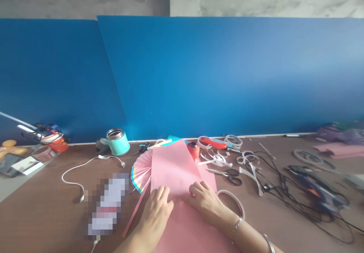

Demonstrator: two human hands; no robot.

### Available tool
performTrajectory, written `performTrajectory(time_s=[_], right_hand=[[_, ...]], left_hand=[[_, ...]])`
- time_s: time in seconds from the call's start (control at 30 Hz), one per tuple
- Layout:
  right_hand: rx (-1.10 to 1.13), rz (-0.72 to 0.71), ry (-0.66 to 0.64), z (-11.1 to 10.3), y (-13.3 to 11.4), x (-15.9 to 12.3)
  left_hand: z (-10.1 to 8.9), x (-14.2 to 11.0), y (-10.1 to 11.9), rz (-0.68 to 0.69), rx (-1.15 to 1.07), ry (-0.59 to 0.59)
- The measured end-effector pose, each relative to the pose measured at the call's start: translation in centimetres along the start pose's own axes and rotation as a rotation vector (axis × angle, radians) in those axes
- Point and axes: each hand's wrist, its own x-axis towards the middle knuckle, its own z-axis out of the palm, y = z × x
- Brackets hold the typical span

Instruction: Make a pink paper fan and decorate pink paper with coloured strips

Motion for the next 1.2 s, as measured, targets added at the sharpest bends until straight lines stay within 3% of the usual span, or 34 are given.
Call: performTrajectory(time_s=[0.23,0.37,0.6,0.73,0.97,1.2], right_hand=[[0.052,0.062,-0.094,-0.3,0.2,-0.2],[0.238,0.193,-0.125,-0.9,0.5,-0.2],[0.598,0.448,-0.068,-0.8,1.9,0.2],[0.594,0.473,-0.08,-0.7,2.0,0.4],[0.588,0.454,-0.083,-1.0,2.0,0.6],[0.558,0.515,-0.04,-0.3,2.0,0.5]], left_hand=[[1.2,-0.6,0.2,0.008,-0.03,0.014],[1.5,-1.2,-0.1,0.0,-0.057,0.009],[-0.2,-0.6,-2.4,-0.19,-0.543,-0.005],[-0.6,-0.1,-3.1,-0.237,-0.611,-0.029],[-0.2,0.0,-3.6,-0.192,-0.612,0.002],[0.2,0.3,-3.3,-0.216,-0.514,-0.002]])
